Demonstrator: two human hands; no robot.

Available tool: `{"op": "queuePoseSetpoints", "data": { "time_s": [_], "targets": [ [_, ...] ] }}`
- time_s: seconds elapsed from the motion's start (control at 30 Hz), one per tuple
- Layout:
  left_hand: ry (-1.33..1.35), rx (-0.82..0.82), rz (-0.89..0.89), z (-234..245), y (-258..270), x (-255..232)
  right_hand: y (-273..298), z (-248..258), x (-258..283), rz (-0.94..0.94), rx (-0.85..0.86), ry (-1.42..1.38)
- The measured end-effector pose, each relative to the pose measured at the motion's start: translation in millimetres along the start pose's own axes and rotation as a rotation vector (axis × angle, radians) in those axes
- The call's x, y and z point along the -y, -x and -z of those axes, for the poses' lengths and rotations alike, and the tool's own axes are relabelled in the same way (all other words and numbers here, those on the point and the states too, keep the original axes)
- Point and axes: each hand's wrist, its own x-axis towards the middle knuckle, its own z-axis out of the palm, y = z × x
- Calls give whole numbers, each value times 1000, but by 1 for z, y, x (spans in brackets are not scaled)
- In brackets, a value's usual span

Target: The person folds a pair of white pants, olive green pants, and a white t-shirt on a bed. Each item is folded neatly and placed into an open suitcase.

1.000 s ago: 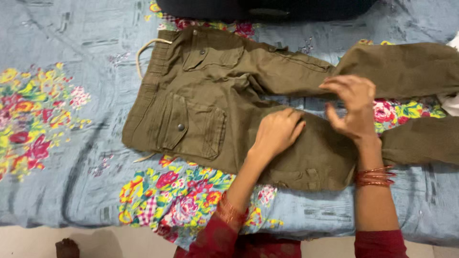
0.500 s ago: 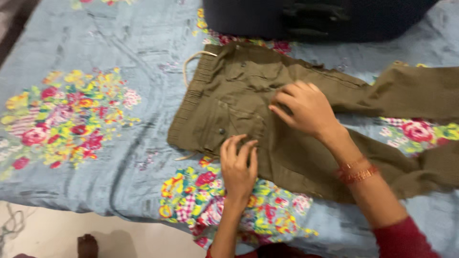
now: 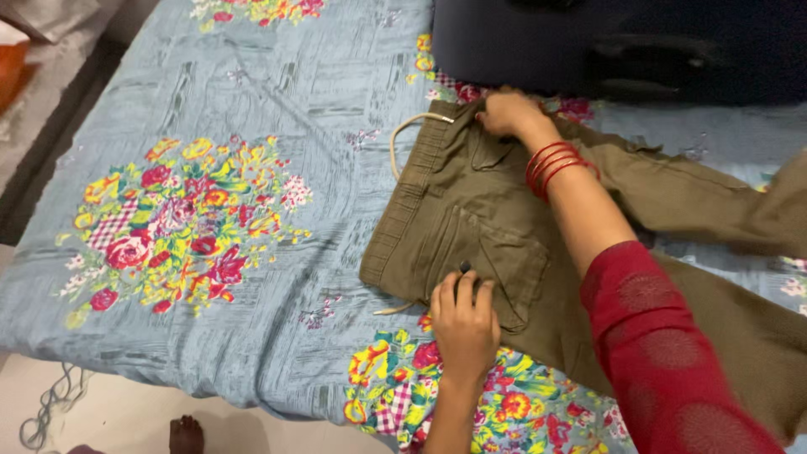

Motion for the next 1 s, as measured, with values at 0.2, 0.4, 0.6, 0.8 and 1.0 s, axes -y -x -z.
{"op": "queuePoseSetpoints", "data": {
  "time_s": [0.2,0.4,0.6,0.8,1.0],
  "targets": [
    [85,-27,52,4,-4,1,62,75,31,-38,-234,-121],
    [431,-117,215,2,-5,-1,197,110,90,298,-654,19],
    [1418,-254,630,4,-21,21,303,46,153,246,-546,34],
    [864,-186,666,-9,-27,55,335,5,166,271,-448,-90],
    [1128,-435,781,-22,-35,81,371,62,100,368,-422,57]
  ]
}}
